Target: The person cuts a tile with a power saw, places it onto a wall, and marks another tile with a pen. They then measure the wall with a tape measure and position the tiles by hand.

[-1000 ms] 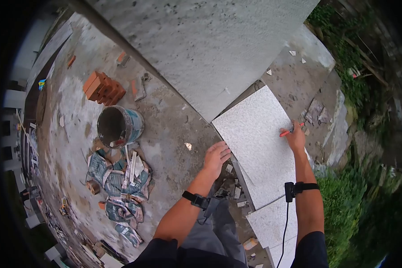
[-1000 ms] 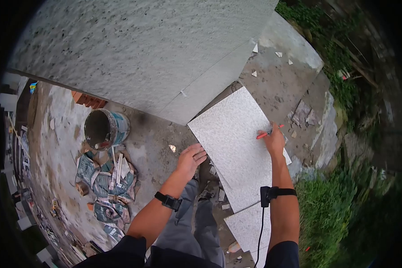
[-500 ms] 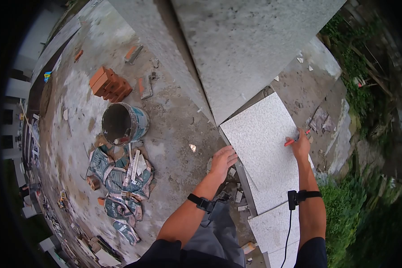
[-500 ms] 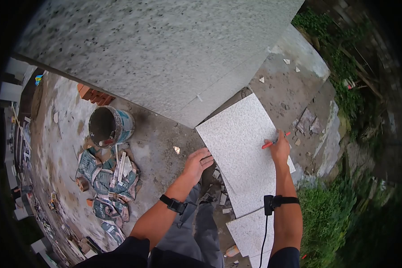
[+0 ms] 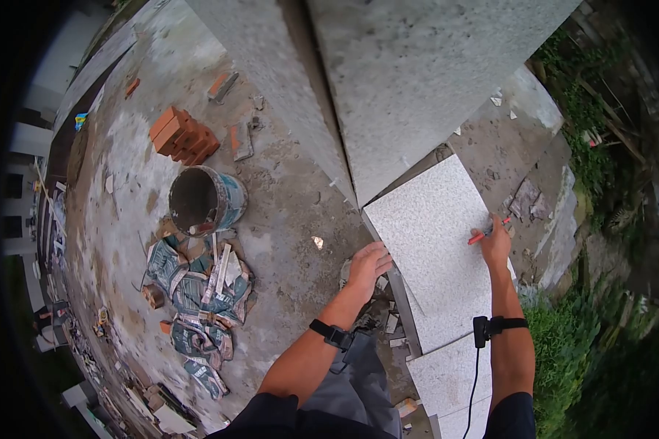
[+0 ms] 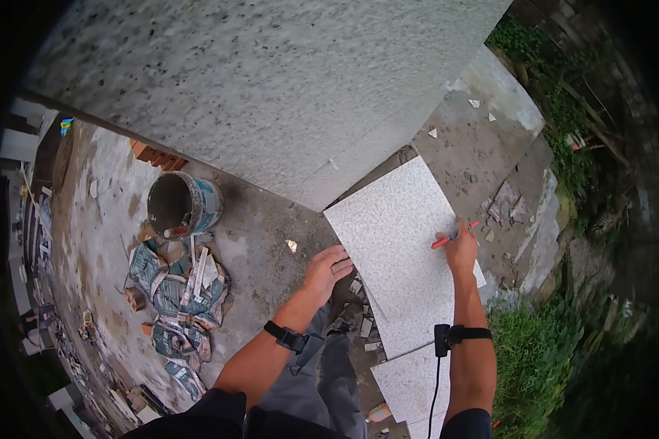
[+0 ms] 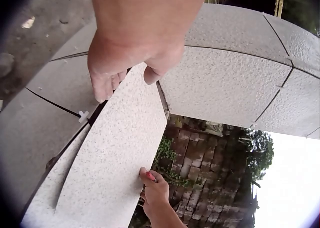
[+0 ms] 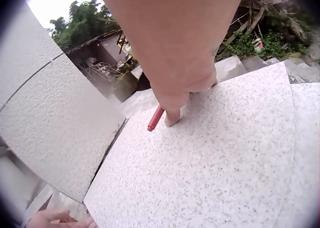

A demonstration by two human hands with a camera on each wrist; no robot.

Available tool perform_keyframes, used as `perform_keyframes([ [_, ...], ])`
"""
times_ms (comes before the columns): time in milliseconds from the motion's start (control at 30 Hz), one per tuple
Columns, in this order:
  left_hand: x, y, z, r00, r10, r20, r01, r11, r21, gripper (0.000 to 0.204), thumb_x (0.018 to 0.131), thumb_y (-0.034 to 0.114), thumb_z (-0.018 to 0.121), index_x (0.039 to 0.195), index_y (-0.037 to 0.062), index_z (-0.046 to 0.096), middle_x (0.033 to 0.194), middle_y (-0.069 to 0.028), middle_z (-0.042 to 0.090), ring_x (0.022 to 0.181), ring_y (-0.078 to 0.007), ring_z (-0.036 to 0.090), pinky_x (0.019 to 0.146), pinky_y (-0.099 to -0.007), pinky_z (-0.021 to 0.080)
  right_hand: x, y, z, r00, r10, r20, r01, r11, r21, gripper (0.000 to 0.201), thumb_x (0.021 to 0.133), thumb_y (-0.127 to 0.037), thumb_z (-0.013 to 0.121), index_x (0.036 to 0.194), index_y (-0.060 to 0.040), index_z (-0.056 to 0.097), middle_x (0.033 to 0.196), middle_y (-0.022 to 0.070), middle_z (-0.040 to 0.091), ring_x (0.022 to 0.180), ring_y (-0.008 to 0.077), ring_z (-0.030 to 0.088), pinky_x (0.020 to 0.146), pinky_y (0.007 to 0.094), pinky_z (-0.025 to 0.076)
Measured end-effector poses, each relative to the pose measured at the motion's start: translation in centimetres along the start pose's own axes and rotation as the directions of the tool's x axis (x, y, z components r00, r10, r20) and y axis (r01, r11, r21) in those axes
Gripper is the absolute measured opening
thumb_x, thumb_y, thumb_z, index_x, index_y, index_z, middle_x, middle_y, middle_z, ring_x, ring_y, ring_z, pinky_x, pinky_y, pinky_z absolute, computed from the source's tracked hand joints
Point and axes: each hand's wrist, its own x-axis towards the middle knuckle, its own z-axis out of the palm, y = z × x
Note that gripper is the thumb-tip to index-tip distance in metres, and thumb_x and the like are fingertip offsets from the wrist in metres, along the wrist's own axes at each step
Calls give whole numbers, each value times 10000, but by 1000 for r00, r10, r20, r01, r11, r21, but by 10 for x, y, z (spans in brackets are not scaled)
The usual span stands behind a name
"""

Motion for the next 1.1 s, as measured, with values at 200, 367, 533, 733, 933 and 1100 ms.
perform_keyframes([
  [200,-2,2,3,1000,1,2,-1,1000,13,400,949,151,558,1272,-67,466,1200,-192,554,1103,-290,590,1000,-428,491,-1,1,1,1000,-16,-17,16,1000,0,673,725,-374,817,1271,-87,549,1018,252,667,979,426,639,834,479,493],
  [367,-1,3,4,1000,-5,1,5,1000,22,397,950,152,556,1267,-71,467,1186,-189,562,1097,-284,594,1002,-426,489,-2,1,0,1000,-11,-9,11,1000,-20,671,728,-378,814,1271,-87,547,1017,250,667,981,426,637,830,478,494],
  [533,-2,2,3,1000,-6,10,6,1000,11,396,949,155,558,1263,-69,470,1171,-184,572,1070,-274,608,998,-425,492,-1,3,2,999,-31,-20,31,999,-35,675,730,-381,812,1275,-87,543,1045,241,669,992,422,637,836,478,495],
  [733,-3,2,5,1000,-9,-12,10,1000,22,404,954,169,550,1266,-72,464,1178,-185,572,1073,-273,609,1003,-430,487,-1,-1,-1,999,-31,-10,31,998,-55,684,732,-383,810,1287,-88,540,1062,236,670,1013,418,635,852,478,496],
  [933,-1,2,2,1000,0,5,0,1000,31,403,958,182,548,1264,-67,464,1186,-193,567,1100,-278,598,990,-431,497,-3,-5,-5,1000,-24,3,24,999,-39,688,733,-350,813,1282,-35,544,1098,236,658,1044,410,611,877,474,481],
  [1100,7,13,-8,999,-52,13,49,985,165,351,967,198,550,1227,-36,519,1126,-182,615,1028,-275,643,933,-407,532,-1,-3,-6,1000,-14,17,14,1000,-21,702,724,-407,816,1290,-91,546,1090,232,669,1031,412,635,858,472,494],
])
